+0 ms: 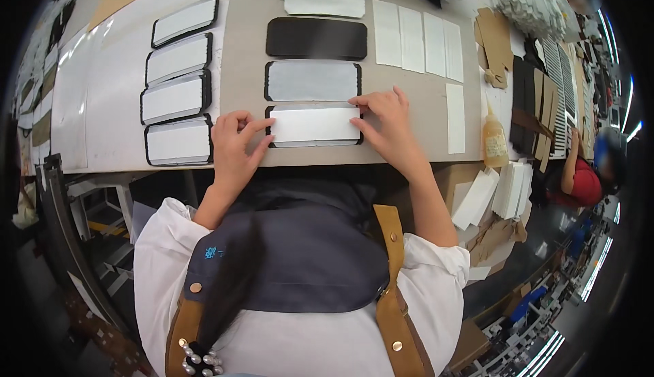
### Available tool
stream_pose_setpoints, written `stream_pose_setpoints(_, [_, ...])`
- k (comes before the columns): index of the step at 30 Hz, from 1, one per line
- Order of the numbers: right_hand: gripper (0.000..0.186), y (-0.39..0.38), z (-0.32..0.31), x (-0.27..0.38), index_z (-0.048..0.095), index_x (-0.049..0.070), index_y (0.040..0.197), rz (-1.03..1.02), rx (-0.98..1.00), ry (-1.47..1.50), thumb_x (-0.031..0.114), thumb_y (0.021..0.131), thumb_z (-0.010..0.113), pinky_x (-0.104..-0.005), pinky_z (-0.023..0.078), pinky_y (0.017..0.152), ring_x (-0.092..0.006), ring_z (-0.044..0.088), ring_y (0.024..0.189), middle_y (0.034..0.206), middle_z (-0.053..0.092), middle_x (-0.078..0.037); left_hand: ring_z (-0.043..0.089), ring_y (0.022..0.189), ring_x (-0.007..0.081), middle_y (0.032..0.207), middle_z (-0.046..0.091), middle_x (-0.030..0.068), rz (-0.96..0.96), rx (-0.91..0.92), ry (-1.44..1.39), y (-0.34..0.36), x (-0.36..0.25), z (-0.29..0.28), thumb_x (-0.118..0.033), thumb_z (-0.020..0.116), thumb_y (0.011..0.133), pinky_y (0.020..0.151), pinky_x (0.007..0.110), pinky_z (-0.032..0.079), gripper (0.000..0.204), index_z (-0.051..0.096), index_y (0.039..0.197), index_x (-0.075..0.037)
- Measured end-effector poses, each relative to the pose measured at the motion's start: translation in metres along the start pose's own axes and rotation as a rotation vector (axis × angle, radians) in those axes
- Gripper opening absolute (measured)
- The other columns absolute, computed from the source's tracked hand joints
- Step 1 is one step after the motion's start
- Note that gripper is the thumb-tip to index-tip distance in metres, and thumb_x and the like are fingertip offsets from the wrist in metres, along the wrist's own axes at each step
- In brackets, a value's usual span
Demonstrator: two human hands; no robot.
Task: Apply protective film and glue to leather or synthetic wallet/phone case components.
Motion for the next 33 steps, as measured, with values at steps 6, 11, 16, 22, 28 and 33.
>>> stream_pose_setpoints(6, [0.025,0.001,0.004,0.0,0.072,0.011,0.116,-0.004,-0.033,-0.007,0.011,0.091,0.076,-0.0523,0.015,0.127,-0.0185,0.062,0.105,0.106,0.065,-0.001,0.054,0.098,0.0231,0.105,0.057,0.0019,0.015,-0.028,0.041,-0.001,0.0,0.001,-0.017,0.083,0.083,0.089,0.04,0.04,0.033,0.076,0.115,-0.019])
stream_pose_setpoints(11, [0.024,0.0,0.005,-0.003,0.071,0.012,0.11,-0.015,-0.058,-0.006,0.008,0.087,0.077,-0.0537,0.017,0.126,-0.0208,0.06,0.104,0.096,0.062,-0.001,0.054,0.098,0.0229,0.106,0.057,0.0022,0.022,-0.019,0.041,0.0,-0.001,0.001,-0.016,0.083,0.083,0.088,0.039,0.039,0.034,0.076,0.116,-0.019])
stream_pose_setpoints(16, [0.023,0.0,0.005,-0.001,0.07,0.011,0.107,-0.018,-0.054,-0.03,0.007,0.086,0.077,-0.0542,0.017,0.125,-0.0212,0.06,0.105,0.095,0.061,-0.002,0.054,0.098,0.0227,0.105,0.057,0.0023,0.034,-0.02,0.044,0.0,-0.002,0.0,-0.015,0.083,0.082,0.088,0.039,0.039,0.035,0.075,0.116,-0.019])
stream_pose_setpoints(22, [0.026,0.0,0.003,0.008,0.069,0.011,0.11,-0.029,-0.077,-0.096,0.006,0.086,0.077,-0.0539,0.017,0.126,-0.0219,0.06,0.105,0.098,0.061,-0.002,0.057,0.11,0.0274,0.115,0.062,0.0054,0.058,-0.042,-0.008,0.0,-0.011,0.002,-0.011,0.081,0.084,0.095,0.043,0.042,0.039,0.073,0.121,-0.015])
stream_pose_setpoints(28, [0.029,-0.007,0.004,0.013,0.068,0.01,0.112,0.021,-0.116,-0.152,0.005,0.085,0.077,-0.0545,0.018,0.126,-0.0226,0.059,0.108,0.101,0.06,-0.004,0.057,0.131,0.034,0.138,0.063,0.0097,0.232,0.049,-0.079,-0.004,-0.029,0.016,-0.005,0.077,0.086,0.108,0.046,0.043,0.043,0.071,0.128,-0.01])
stream_pose_setpoints(33, [0.03,-0.022,0.015,0.012,0.069,0.009,0.114,-0.041,-0.199,-0.229,0.005,0.086,0.076,-0.0575,0.02,0.124,-0.0254,0.057,0.11,0.105,0.059,-0.006,0.054,0.138,0.0335,0.147,0.059,0.0101,0.289,0.127,-0.068,-0.007,-0.03,0.021,-0.007,0.077,0.086,0.113,0.049,0.043,0.048,0.068,0.134,-0.009])
Point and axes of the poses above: each hand's wrist, its own y-axis towards the middle knuckle, its own z-axis out of the palm, x = y × z, the point moved 6 cm from there along y, towards the middle knuckle
